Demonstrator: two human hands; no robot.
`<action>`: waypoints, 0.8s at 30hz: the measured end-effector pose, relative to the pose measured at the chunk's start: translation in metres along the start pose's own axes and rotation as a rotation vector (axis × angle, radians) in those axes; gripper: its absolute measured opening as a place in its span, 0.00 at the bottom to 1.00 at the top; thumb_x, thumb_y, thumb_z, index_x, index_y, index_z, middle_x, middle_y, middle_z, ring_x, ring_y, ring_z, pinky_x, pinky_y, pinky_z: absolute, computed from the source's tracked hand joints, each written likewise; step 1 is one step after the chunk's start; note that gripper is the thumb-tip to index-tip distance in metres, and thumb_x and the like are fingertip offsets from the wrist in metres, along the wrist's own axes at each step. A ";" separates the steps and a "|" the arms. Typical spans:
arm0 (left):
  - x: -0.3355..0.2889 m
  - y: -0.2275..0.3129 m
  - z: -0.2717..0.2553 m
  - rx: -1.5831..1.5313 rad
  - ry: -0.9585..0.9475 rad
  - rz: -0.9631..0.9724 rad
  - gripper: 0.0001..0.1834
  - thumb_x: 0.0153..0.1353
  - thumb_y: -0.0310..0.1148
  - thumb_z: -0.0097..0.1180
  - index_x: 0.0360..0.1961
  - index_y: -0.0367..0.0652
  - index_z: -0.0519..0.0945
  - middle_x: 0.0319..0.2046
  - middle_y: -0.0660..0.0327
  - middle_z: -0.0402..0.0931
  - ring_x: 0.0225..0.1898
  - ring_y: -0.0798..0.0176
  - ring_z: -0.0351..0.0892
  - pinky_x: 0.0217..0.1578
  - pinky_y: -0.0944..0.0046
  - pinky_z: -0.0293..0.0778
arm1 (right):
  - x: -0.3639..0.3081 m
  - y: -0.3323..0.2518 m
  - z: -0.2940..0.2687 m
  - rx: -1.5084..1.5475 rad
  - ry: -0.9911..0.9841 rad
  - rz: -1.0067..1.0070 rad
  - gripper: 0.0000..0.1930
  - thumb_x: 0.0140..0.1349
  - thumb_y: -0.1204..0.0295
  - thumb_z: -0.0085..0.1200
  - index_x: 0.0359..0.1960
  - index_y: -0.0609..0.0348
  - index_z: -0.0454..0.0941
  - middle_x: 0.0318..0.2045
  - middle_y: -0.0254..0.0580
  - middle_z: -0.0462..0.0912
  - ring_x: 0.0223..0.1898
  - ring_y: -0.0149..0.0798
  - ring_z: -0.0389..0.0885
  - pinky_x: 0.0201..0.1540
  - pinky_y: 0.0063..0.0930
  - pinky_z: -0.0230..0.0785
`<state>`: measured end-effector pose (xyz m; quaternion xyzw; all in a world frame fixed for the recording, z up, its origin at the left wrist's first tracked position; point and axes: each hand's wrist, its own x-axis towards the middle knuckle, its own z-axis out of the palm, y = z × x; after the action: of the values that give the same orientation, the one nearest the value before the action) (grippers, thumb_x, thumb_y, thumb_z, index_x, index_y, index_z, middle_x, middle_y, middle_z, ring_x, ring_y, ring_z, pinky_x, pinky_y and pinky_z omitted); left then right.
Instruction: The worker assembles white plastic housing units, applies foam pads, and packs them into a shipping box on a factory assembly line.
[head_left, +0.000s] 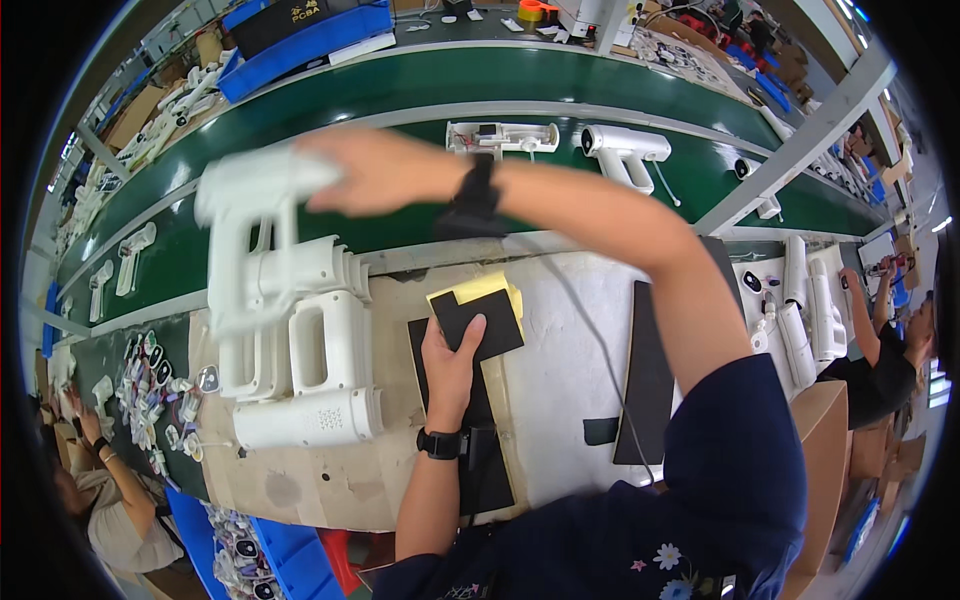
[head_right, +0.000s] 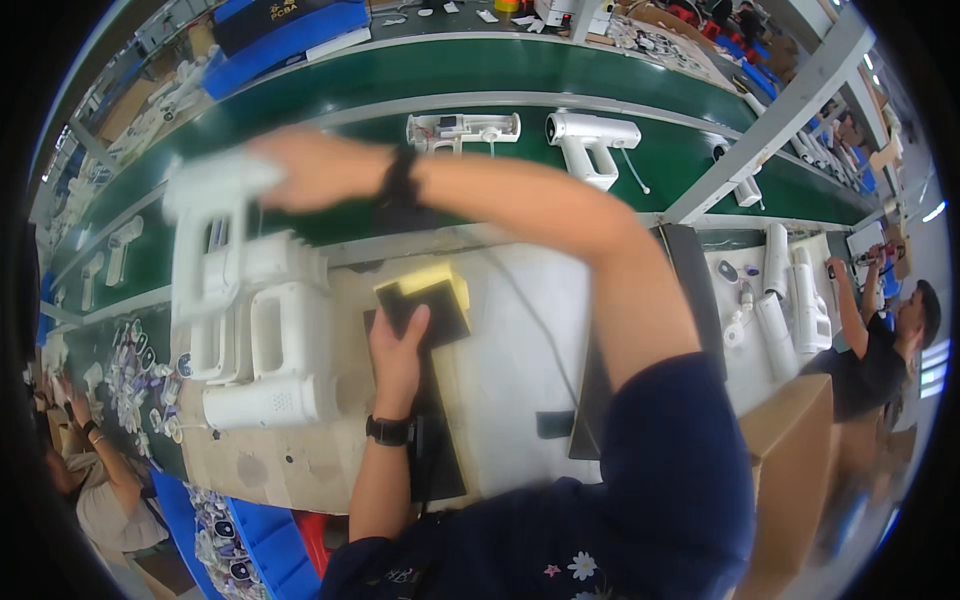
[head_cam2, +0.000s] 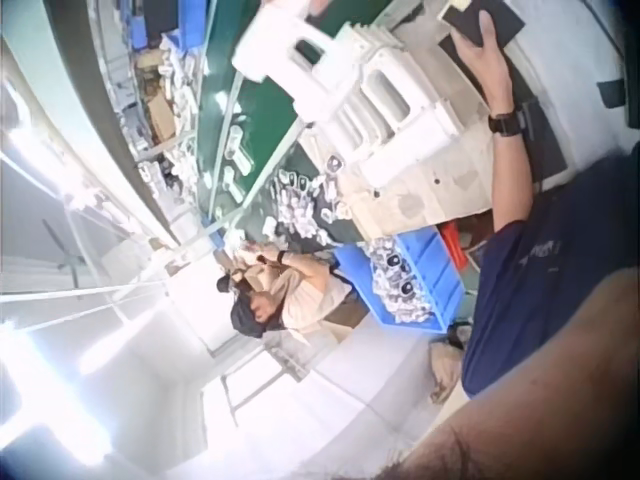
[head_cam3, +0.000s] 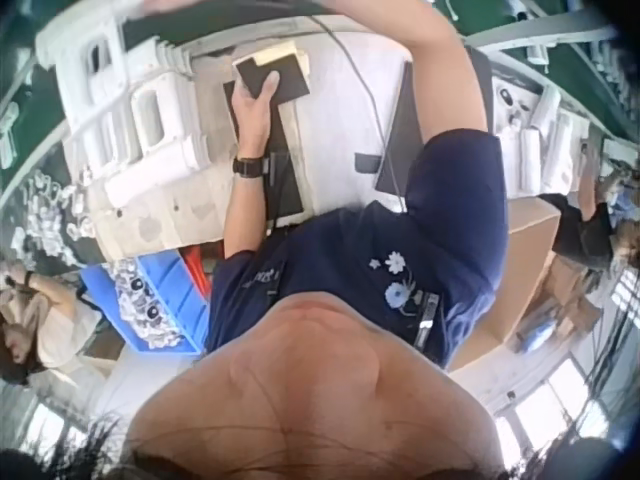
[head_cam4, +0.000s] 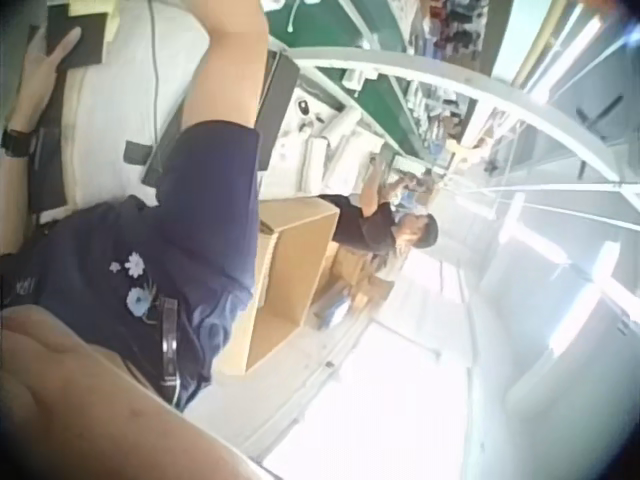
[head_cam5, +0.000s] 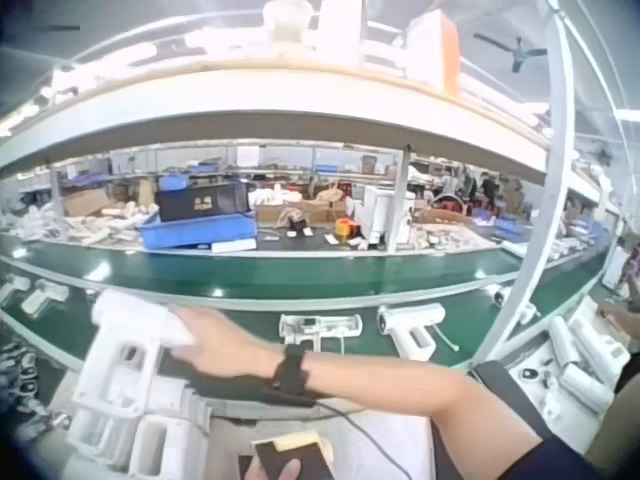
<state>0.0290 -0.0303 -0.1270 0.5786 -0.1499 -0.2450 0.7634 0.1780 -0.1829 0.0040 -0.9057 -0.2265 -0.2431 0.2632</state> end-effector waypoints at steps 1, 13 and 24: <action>-0.001 -0.001 0.001 -0.005 -0.003 -0.002 0.17 0.63 0.28 0.61 0.51 0.34 0.74 0.47 0.59 0.78 0.48 0.68 0.76 0.52 0.68 0.70 | -0.012 0.027 -0.027 0.009 0.034 0.016 0.33 0.55 0.61 0.65 0.60 0.62 0.69 0.52 0.58 0.78 0.50 0.52 0.79 0.55 0.43 0.70; 0.004 0.001 0.002 0.039 -0.021 -0.072 0.20 0.63 0.27 0.61 0.54 0.33 0.72 0.47 0.58 0.79 0.48 0.68 0.77 0.52 0.68 0.72 | -0.186 0.228 -0.125 -0.317 -0.315 0.558 0.37 0.55 0.61 0.62 0.67 0.56 0.64 0.59 0.56 0.73 0.59 0.53 0.72 0.65 0.38 0.62; 0.005 -0.002 0.002 0.023 -0.029 -0.067 0.20 0.63 0.27 0.61 0.54 0.33 0.72 0.47 0.58 0.79 0.47 0.68 0.78 0.51 0.68 0.72 | -0.192 0.248 -0.112 -0.279 -0.315 0.615 0.37 0.54 0.60 0.63 0.66 0.58 0.67 0.60 0.57 0.72 0.61 0.54 0.70 0.65 0.36 0.61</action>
<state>0.0318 -0.0349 -0.1287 0.5883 -0.1443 -0.2770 0.7459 0.1258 -0.4911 -0.1113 -0.9849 0.0537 -0.0386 0.1600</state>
